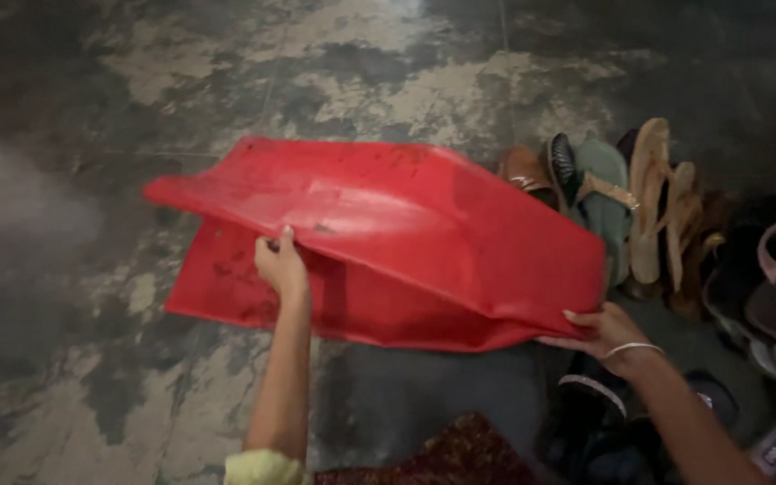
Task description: The person scrubs the sole of a brown sandal with a dark cloth, repeatedly dipping the cloth into a metal bucket of water. After cleaning, the person places the sandal on the floor, unfolds a red mat, and lays it inside a shallow rectangular tray. Finally, the person places a pair of black sandals on the mat.
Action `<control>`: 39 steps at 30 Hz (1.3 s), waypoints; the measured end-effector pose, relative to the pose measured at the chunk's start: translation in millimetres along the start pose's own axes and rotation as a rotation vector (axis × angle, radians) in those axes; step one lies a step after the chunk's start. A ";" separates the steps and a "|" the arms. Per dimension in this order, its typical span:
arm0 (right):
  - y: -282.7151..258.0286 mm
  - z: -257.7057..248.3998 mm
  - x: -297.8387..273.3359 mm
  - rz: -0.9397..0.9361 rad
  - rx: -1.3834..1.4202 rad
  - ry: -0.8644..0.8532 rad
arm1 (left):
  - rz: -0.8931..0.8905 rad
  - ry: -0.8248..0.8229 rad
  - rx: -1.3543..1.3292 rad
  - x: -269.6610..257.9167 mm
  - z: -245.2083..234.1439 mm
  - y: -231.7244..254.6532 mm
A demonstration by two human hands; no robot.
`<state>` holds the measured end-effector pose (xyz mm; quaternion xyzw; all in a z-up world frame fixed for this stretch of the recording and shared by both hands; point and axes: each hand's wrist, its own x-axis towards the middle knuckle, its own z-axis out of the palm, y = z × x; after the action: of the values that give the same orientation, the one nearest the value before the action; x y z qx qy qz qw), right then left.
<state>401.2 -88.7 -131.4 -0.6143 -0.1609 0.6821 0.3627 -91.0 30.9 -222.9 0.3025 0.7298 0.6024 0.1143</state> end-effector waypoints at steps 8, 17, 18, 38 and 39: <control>6.9 -0.9 -8.8 0.026 -0.040 0.012 | -0.288 0.049 0.063 -80.1 -83.8 -24.3; 19.1 -15.5 6.0 0.000 0.011 -0.056 | -0.158 0.189 0.168 -89.5 -118.6 9.8; 22.1 -20.2 5.1 -0.002 0.006 -0.067 | -0.293 0.146 0.144 -93.2 -122.9 7.0; 27.6 -22.1 4.2 -0.012 0.022 -0.060 | -0.690 0.499 -0.291 -81.2 -115.3 -7.5; 26.1 -22.7 2.6 -0.002 0.004 -0.059 | -0.665 0.472 -0.215 -77.3 -114.9 -8.6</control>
<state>415.1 -110.0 -155.0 -0.5932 -0.1707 0.6997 0.3596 -93.5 -107.7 -217.8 -0.1093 0.7267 0.6583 0.1631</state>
